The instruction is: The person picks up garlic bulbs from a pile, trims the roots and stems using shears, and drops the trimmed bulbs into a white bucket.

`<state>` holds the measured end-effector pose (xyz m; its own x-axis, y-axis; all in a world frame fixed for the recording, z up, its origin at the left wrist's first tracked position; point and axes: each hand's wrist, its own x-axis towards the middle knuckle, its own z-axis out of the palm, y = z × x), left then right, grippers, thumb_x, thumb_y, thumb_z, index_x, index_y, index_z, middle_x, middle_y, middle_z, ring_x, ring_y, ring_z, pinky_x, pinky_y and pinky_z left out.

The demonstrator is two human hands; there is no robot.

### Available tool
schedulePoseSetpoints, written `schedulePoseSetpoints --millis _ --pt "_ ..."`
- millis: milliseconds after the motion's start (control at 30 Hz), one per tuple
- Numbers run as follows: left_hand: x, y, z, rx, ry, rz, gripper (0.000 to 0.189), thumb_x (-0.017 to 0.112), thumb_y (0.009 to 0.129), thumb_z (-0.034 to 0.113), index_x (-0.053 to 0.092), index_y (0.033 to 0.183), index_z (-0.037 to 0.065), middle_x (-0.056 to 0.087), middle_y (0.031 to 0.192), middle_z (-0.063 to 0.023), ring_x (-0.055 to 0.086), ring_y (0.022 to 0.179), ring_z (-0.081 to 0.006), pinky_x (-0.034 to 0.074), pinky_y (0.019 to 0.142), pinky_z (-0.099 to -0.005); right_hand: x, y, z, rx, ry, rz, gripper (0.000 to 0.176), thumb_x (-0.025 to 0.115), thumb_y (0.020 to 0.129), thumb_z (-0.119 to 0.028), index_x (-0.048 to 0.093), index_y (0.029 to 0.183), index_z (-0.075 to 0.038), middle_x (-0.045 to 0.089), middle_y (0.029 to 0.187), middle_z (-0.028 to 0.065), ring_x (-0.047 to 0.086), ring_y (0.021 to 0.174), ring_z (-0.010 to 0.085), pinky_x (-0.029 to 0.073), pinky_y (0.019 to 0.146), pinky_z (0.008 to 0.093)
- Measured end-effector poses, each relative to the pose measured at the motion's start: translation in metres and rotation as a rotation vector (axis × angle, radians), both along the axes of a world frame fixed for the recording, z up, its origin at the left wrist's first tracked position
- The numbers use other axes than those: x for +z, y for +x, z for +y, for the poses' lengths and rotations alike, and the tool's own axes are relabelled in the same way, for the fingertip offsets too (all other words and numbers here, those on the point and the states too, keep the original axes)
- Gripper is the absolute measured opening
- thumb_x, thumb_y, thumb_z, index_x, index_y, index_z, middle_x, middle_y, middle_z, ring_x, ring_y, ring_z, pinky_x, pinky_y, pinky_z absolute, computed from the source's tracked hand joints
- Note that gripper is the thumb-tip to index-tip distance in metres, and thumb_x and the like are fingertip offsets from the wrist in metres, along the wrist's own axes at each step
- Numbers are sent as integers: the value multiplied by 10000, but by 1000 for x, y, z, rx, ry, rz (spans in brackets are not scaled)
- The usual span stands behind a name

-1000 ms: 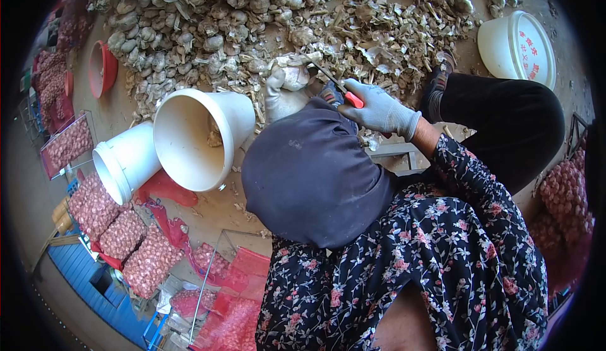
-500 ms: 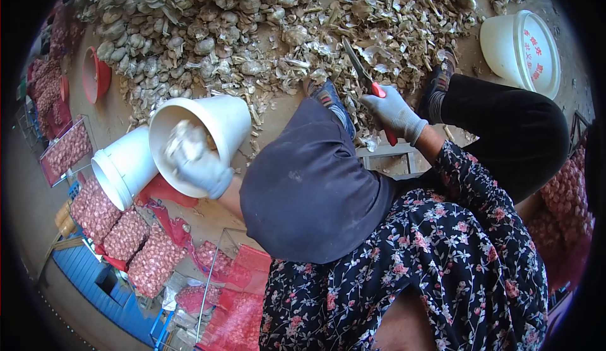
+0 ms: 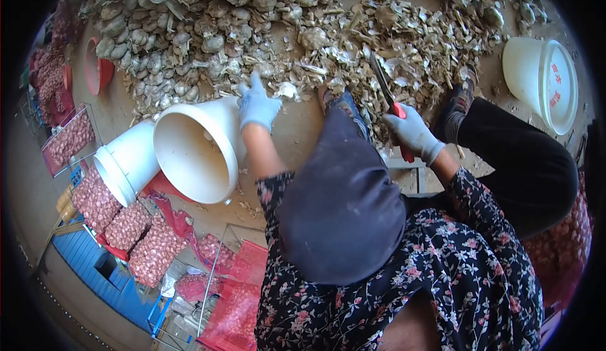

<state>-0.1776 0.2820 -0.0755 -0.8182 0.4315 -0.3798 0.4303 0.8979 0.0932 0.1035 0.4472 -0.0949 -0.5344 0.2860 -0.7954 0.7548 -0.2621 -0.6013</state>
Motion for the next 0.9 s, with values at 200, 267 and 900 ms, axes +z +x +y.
schedulePoseSetpoints --millis 200,267,900 --pt "-107 -48 8 565 321 -259 645 670 747 124 388 1285 -94 525 1200 -241 557 1025 -268 453 860 -345 -1 -6 -2 100 231 2 182 579 821 -197 508 822 -30 555 669 98 545 576 220 447 562 340" --pt "-115 -48 4 809 905 -407 573 655 763 38 427 1271 -96 555 1150 -142 544 919 -130 479 738 -252 16 -15 3 268 347 55 221 570 798 -185 514 928 -15 595 807 235 589 781 397 461 703 438" --pt "63 38 25 79 685 -331 581 734 715 100 494 1215 -72 579 1161 -138 574 1044 -211 463 899 -308 82 -35 -5 470 623 175 302 609 816 -275 509 936 -16 603 884 247 600 872 392 466 715 447"
